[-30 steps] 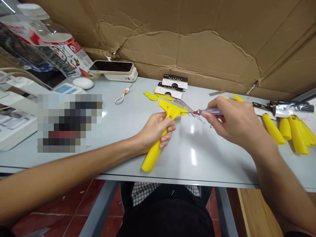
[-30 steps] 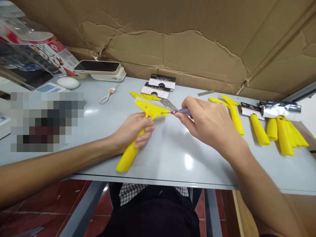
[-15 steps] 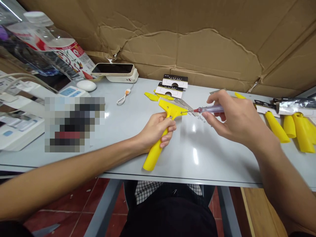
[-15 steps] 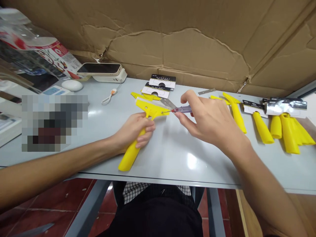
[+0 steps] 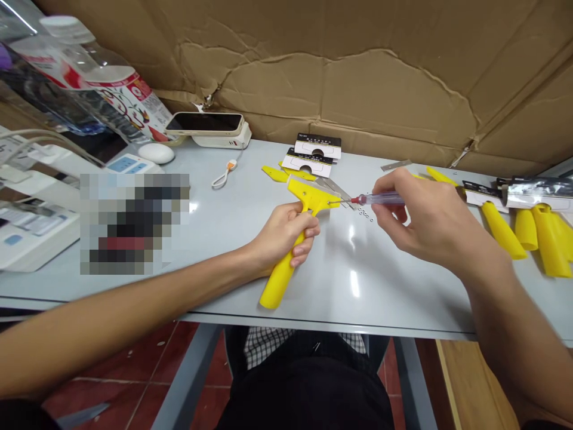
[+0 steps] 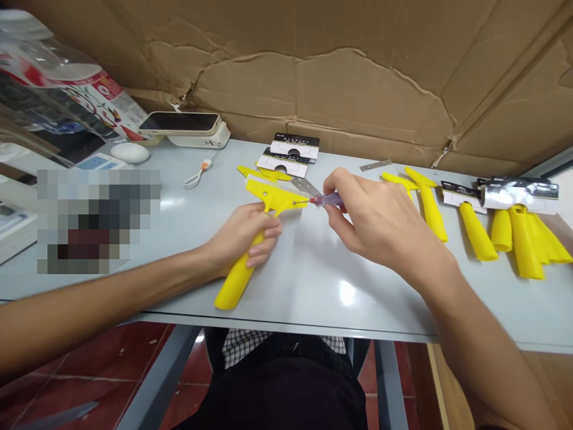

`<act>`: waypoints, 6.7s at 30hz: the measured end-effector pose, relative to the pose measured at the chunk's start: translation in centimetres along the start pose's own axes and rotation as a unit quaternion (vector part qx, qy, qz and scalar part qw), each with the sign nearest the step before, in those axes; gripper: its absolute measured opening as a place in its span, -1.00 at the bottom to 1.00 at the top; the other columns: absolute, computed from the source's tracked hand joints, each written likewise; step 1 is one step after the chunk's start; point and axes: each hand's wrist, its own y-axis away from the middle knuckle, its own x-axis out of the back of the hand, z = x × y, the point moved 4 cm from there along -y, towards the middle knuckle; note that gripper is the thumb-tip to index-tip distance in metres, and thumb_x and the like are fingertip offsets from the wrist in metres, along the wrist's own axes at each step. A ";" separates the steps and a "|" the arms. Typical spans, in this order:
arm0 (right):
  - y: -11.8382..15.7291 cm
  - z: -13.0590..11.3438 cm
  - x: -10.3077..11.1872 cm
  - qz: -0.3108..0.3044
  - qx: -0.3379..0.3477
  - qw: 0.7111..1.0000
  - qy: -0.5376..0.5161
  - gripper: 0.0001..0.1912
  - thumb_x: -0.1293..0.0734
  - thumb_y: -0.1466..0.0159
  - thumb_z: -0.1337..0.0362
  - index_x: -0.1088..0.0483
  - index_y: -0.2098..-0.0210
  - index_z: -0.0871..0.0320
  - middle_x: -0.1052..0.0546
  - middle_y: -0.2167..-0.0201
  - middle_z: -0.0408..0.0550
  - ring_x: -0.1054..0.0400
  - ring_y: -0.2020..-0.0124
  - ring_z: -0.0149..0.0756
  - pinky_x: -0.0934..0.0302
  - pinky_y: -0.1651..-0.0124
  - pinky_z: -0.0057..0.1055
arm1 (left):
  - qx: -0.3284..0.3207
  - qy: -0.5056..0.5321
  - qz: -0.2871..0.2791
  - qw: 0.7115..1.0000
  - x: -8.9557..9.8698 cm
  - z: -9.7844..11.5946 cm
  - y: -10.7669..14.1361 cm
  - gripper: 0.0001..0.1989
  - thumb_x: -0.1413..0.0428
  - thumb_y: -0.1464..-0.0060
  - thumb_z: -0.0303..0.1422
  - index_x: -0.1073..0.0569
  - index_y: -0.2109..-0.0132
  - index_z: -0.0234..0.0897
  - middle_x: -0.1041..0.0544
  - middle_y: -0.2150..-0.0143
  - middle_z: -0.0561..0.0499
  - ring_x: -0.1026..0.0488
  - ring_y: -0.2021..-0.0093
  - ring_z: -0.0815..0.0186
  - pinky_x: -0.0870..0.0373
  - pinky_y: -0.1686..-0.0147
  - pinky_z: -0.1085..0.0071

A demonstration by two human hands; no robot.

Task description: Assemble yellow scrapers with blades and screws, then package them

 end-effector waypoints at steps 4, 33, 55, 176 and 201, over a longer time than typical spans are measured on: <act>-0.1 0.2 0.2 0.027 -0.013 0.998 0.064 -0.67 -0.25 -0.50 0.02 -0.48 0.16 0.13 -0.59 0.46 -0.01 -0.42 0.50 -0.13 -0.03 0.39 -0.26 | -0.004 -0.006 -0.003 1.000 0.0 0.0 0.0 -0.79 -0.19 -0.08 -0.46 -0.26 0.34 -0.19 -0.31 0.55 0.23 -0.13 0.76 0.56 -0.15 0.84 0.56; 0.0 -0.1 0.2 -0.026 -0.017 0.999 0.007 -0.75 -0.30 -0.36 0.21 -0.42 -0.01 0.13 -0.63 0.31 0.02 -0.46 0.40 -0.11 -0.12 0.35 -0.23 | 0.005 -0.001 0.001 1.000 0.0 0.1 0.0 -0.78 -0.18 -0.05 -0.47 -0.25 0.33 -0.18 -0.31 0.55 0.22 -0.13 0.76 0.56 -0.14 0.84 0.56; 0.0 0.0 0.1 -0.015 -0.014 1.000 -0.008 -0.76 -0.29 -0.40 0.21 -0.39 -0.02 0.13 -0.66 0.29 0.02 -0.53 0.40 -0.11 -0.13 0.37 -0.27 | 0.002 -0.002 0.002 1.000 -0.1 0.2 0.0 -0.79 -0.18 -0.05 -0.47 -0.25 0.34 -0.18 -0.30 0.55 0.22 -0.13 0.75 0.55 -0.13 0.84 0.56; -0.3 11.0 -5.8 -0.218 -0.219 0.941 0.139 -0.59 -0.26 -0.39 0.12 -0.53 -0.14 0.05 -0.65 0.01 0.14 -0.50 0.04 0.05 -0.19 0.24 -0.15 | 0.022 0.159 -0.137 0.977 0.3 0.4 -1.1 -0.80 -0.18 -0.29 -0.31 -0.56 0.12 -0.41 -0.66 0.27 -0.21 -0.56 0.43 0.29 -0.59 0.42 0.40; -0.4 10.4 -5.5 -0.244 -0.226 0.932 0.142 -0.56 -0.23 -0.42 0.07 -0.53 -0.16 0.05 -0.65 -0.01 0.14 -0.50 0.00 0.09 -0.22 0.20 -0.14 | -0.041 0.112 -0.017 0.993 0.6 0.5 -1.1 -0.52 -0.43 -0.10 -0.49 -0.42 -0.08 -0.21 -0.64 0.10 -0.09 -0.53 0.36 0.43 -0.47 0.40 0.53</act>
